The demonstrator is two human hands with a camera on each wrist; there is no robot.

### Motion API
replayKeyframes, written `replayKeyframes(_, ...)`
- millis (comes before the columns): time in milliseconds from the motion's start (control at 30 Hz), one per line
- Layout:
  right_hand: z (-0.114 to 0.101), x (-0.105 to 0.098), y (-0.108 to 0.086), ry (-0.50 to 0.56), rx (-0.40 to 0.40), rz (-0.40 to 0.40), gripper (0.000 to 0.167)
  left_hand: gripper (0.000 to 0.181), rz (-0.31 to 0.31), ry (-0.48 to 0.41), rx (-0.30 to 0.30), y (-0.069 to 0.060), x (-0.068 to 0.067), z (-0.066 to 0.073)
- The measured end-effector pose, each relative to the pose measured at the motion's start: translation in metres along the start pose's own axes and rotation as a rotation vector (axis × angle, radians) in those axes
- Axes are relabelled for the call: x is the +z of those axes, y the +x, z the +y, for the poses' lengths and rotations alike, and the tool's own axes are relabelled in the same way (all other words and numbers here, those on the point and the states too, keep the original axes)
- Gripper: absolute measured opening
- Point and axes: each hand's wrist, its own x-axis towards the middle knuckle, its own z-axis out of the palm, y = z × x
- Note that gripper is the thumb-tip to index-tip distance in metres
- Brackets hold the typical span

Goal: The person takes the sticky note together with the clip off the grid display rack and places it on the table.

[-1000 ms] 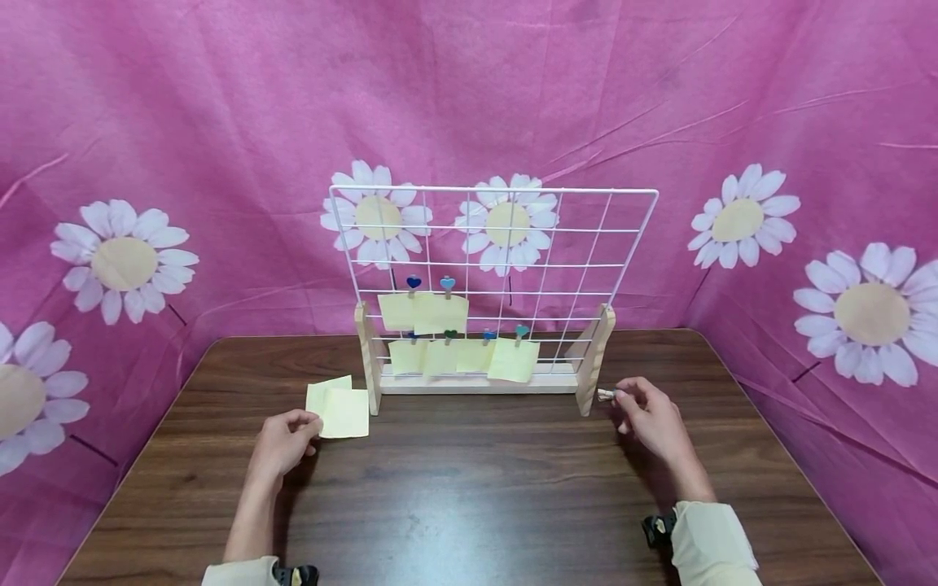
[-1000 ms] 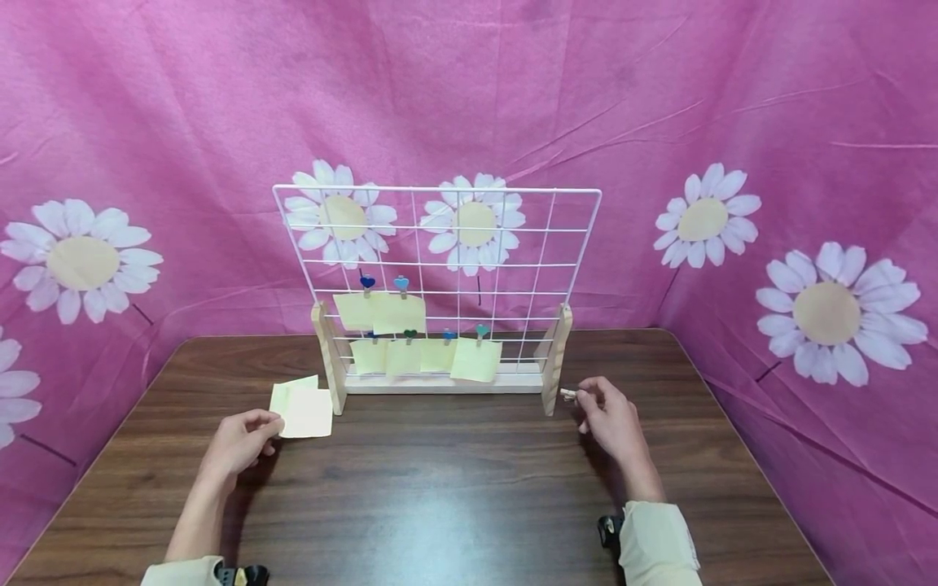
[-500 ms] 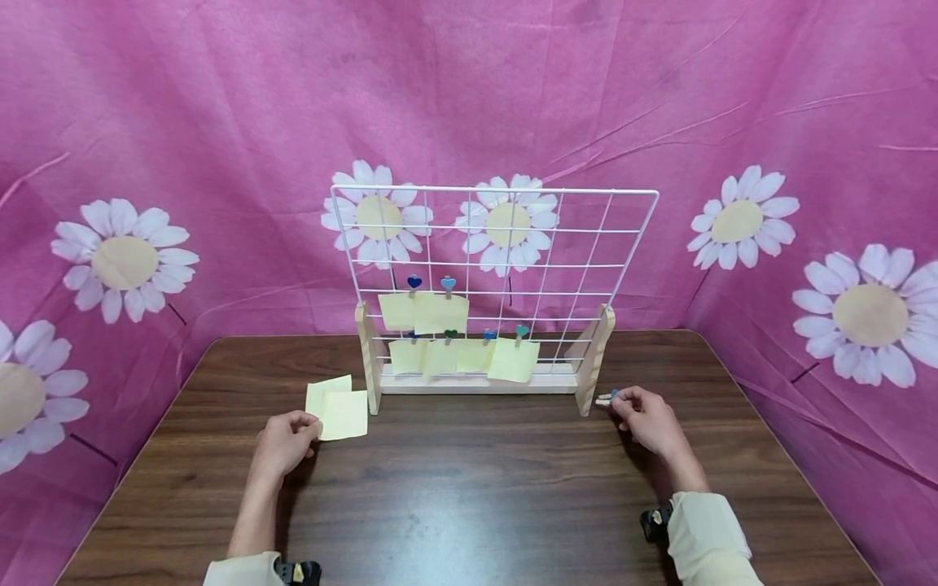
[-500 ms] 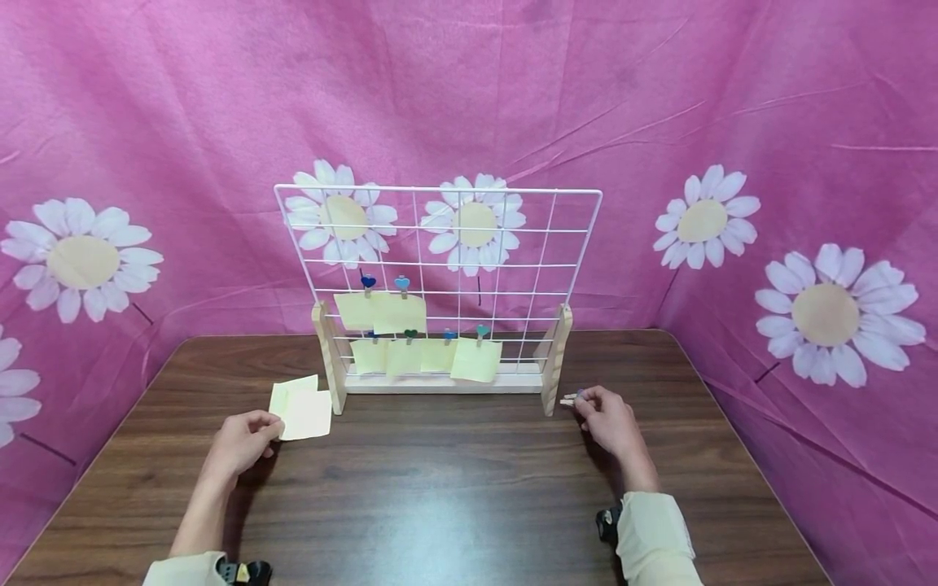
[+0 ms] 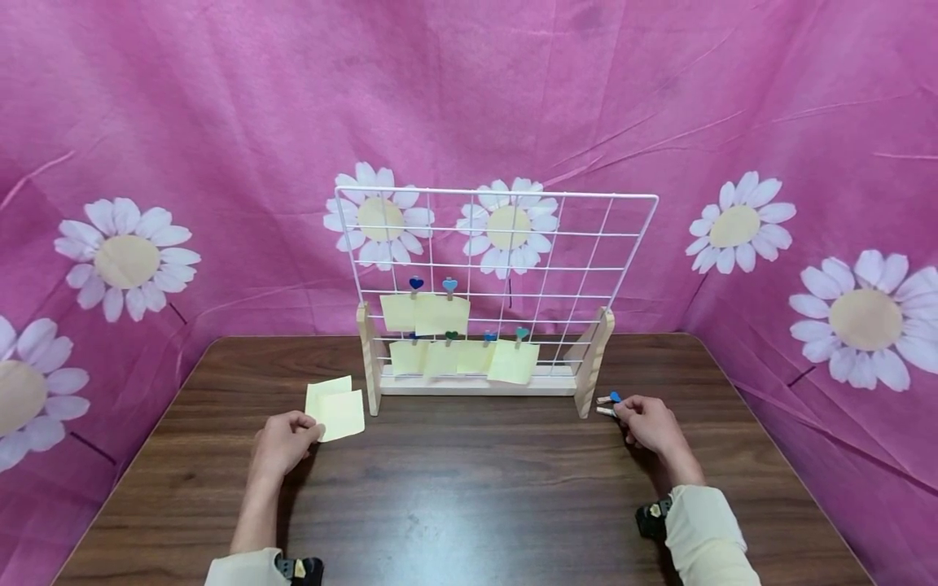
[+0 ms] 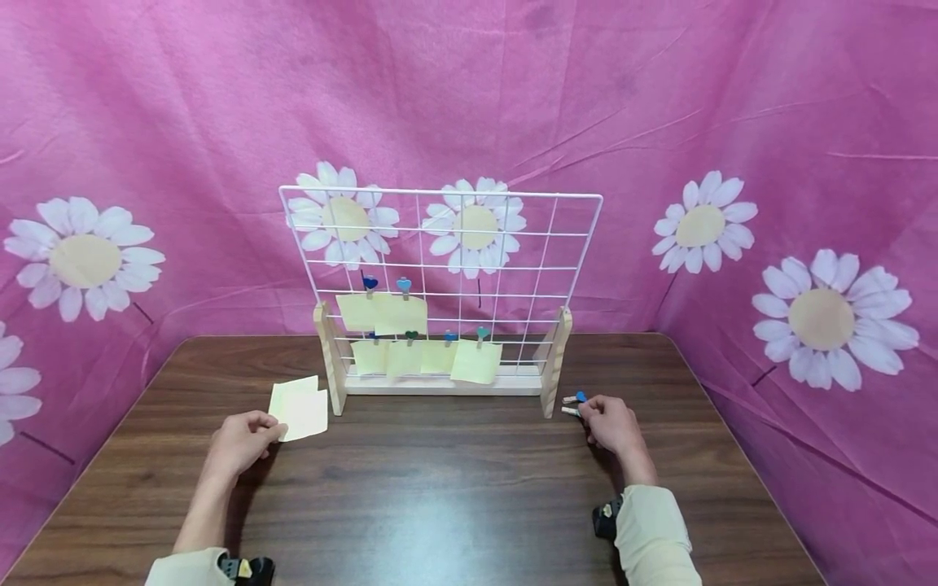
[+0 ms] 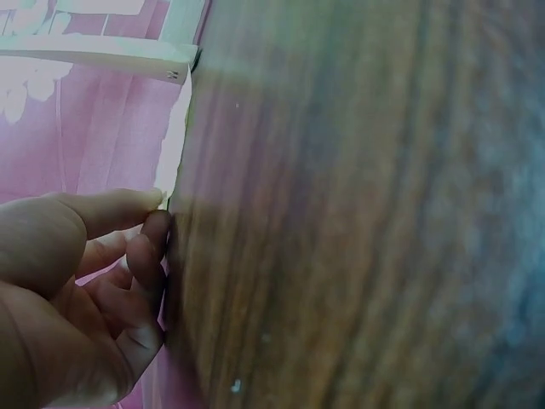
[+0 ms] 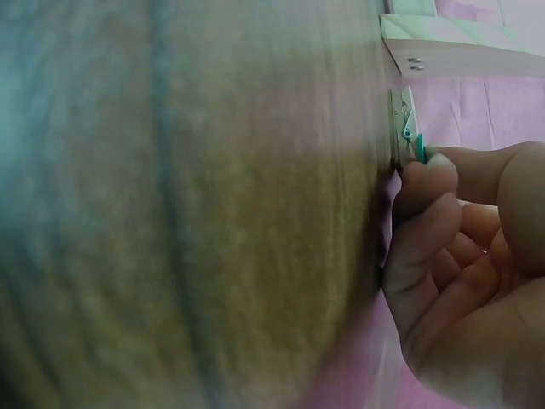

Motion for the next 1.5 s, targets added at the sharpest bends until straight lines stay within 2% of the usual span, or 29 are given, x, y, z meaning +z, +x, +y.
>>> replayKeyframes(100, 0.001, 0.0, 0.001, 0.022, 0.02, 0.0, 0.023, 0.019, -0.001, 0.029, 0.007, 0.001, 0.0, 0.0)
replayKeyframes(233, 0.0, 0.001, 0.001, 0.027, 0.026, 0.009, 0.023, 0.02, -0.003, 0.026, -0.001, 0.001, 0.0, 0.001)
replayKeyframes(433, -0.001, 0.003, 0.001, 0.023, 0.004, 0.045, 0.024, 0.023, 0.006, -0.001, -0.028, 0.001, 0.001, 0.0)
replayKeyframes(600, -0.006, 0.002, -0.002, -0.008, -0.013, 0.079, 0.026, 0.024, 0.026, 0.022, -0.03, 0.0, 0.001, 0.0)
replayKeyframes(733, -0.016, -0.002, -0.008, -0.06, -0.05, 0.144, 0.027, 0.025, 0.031, 0.017, -0.035, 0.0, 0.0, 0.002)
replayKeyframes(900, -0.031, -0.007, -0.014, -0.124, -0.133, 0.226, 0.026, 0.027, 0.077, -0.008, -0.048, 0.0, -0.001, 0.007)
replayKeyframes(1100, -0.048, -0.011, -0.018, -0.067, -0.17, 0.203, 0.027, 0.027, 0.11, -0.065, -0.046, 0.0, 0.001, 0.016)
replayKeyframes(1333, -0.06, -0.008, -0.02, -0.059, -0.21, 0.204, 0.027, 0.029, 0.112, -0.092, -0.019, 0.0, 0.001, 0.022)
replayKeyframes(1400, -0.062, -0.006, -0.019, -0.051, -0.221, 0.199, 0.027, 0.03, 0.104, -0.135, -0.021, 0.0, 0.001, 0.024)
replayKeyframes(1500, -0.065, -0.002, -0.019, -0.037, -0.235, 0.184, 0.025, 0.03, 0.074, -0.277, -0.042, -0.002, 0.002, 0.029)
